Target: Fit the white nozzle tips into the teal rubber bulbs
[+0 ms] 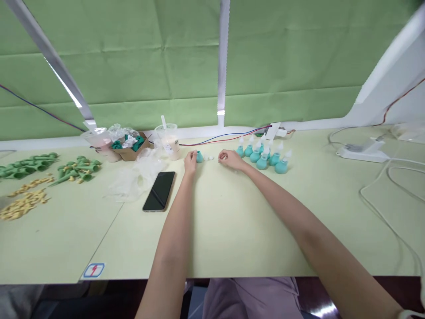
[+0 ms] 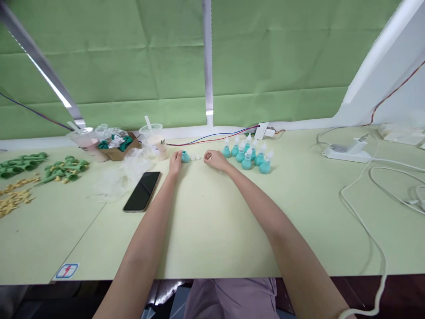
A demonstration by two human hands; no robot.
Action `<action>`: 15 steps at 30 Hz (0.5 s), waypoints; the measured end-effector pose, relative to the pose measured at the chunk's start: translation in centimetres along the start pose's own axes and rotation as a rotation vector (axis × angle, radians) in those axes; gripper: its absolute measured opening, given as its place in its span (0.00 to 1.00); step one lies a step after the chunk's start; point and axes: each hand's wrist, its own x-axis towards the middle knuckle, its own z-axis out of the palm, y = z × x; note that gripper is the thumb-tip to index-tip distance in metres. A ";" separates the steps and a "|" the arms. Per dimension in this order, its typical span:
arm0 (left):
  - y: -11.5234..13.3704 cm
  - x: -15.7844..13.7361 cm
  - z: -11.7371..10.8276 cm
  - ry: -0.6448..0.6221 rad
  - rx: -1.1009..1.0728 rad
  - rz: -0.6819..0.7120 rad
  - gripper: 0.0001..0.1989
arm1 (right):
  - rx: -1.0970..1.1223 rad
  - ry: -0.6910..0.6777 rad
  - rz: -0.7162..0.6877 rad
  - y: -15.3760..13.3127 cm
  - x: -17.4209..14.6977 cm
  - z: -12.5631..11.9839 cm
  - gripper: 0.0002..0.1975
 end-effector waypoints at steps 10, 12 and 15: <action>0.6 -0.3 0.0 -0.015 0.079 -0.017 0.14 | -0.057 0.186 0.121 1.0 2.5 2.6 0.03; 0.6 -0.3 0.0 -0.023 0.088 -0.028 0.14 | -0.036 0.208 0.127 1.2 2.5 2.6 0.02; 0.6 -0.2 0.0 -0.038 0.090 -0.041 0.14 | 0.014 0.218 0.108 1.4 2.4 2.6 0.01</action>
